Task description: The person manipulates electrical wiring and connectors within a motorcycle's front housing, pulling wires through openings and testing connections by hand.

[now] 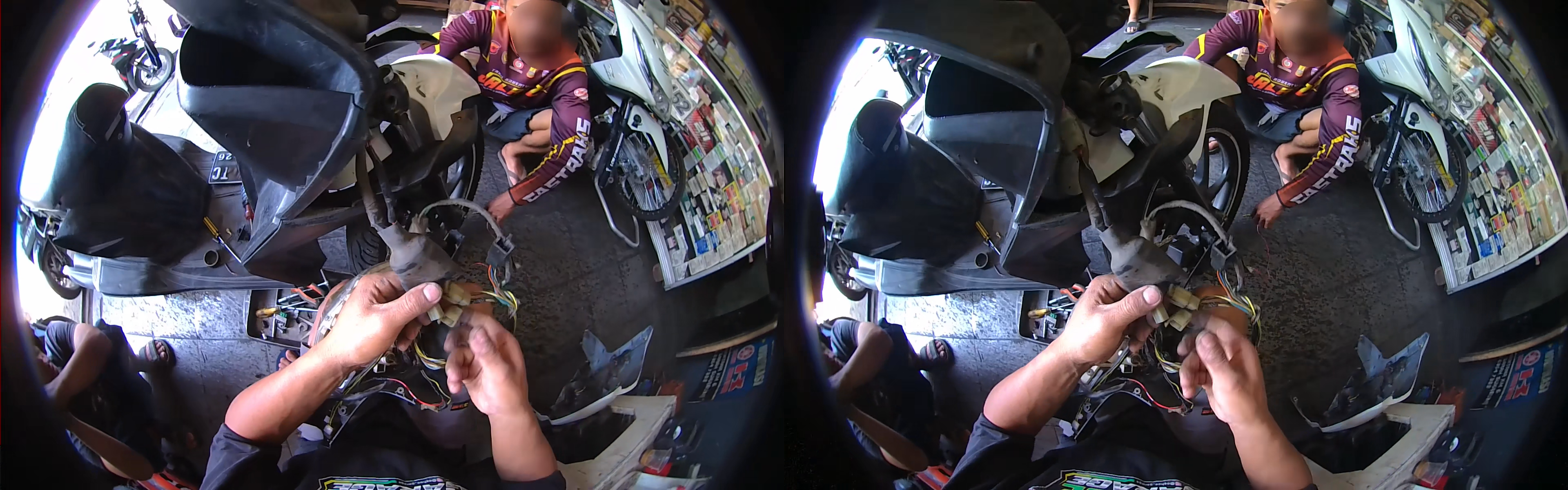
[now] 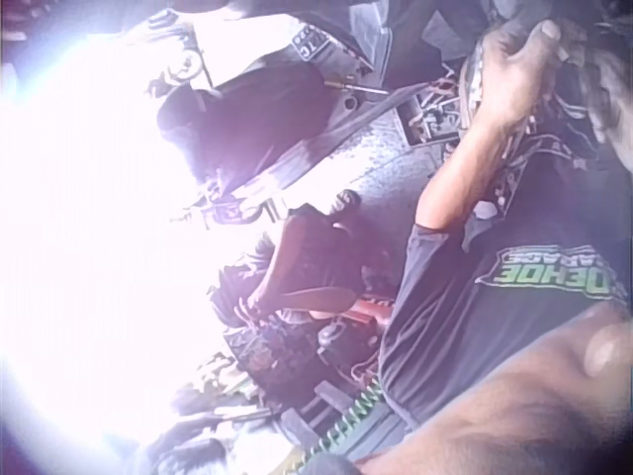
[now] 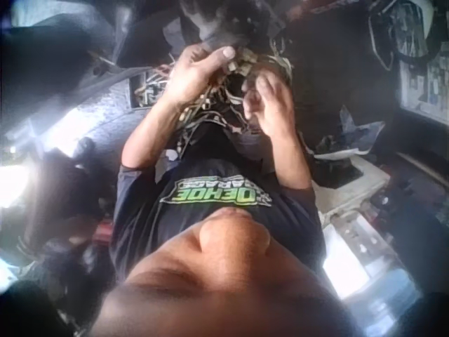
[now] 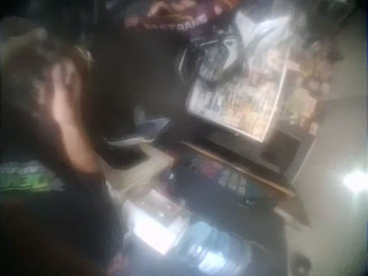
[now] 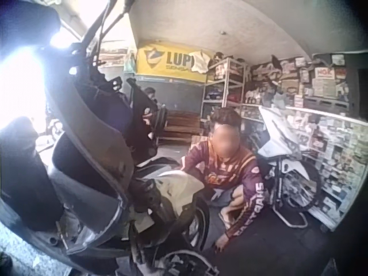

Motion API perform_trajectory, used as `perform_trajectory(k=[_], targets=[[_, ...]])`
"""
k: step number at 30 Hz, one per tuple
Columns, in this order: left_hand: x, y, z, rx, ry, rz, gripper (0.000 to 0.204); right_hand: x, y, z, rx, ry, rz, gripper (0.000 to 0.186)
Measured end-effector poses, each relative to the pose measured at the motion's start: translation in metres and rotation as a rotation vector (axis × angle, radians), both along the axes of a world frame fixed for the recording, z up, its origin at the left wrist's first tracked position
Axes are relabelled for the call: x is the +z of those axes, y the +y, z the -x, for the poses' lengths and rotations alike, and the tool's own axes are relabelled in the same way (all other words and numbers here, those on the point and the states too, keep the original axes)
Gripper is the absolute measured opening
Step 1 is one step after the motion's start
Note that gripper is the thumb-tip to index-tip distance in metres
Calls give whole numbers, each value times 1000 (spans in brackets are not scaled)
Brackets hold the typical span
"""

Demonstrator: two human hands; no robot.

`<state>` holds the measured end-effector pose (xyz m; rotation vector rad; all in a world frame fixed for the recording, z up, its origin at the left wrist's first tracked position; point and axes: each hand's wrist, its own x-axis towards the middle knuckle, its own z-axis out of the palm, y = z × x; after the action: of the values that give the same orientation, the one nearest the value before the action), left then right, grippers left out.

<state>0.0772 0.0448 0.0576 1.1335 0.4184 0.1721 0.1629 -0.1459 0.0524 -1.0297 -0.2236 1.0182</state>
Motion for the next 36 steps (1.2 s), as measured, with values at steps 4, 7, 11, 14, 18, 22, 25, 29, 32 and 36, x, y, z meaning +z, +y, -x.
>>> perform_trajectory(k=[4,7,11,14,18,22,25,29,32,36], targets=[[1,3,-1,-20,41,31,42,4,17,-8,13,77,-74,38],[2,8,-1,-56,32,61,39,6,25,-7,-69,194,-73,26],[6,9,-2,-39,39,112,32,5,21,-8,-70,256,-101,19],[13,8,-5,-43,12,166,27,-2,10,-11,-31,299,-202,17],[16,5,-5,-5,15,100,31,-5,7,-8,-61,256,-216,20],[16,10,0,-63,103,-46,37,-11,-2,-16,38,255,-258,26],[21,6,-1,-53,116,-68,40,-6,-6,-19,145,272,-210,29],[18,-2,-8,-9,69,-106,41,-10,-6,-16,166,290,-243,28],[15,-5,-14,-4,53,-117,38,-12,-3,-16,123,355,-357,23],[10,-3,-12,-17,30,-80,31,-10,8,-8,-41,382,-399,18]])
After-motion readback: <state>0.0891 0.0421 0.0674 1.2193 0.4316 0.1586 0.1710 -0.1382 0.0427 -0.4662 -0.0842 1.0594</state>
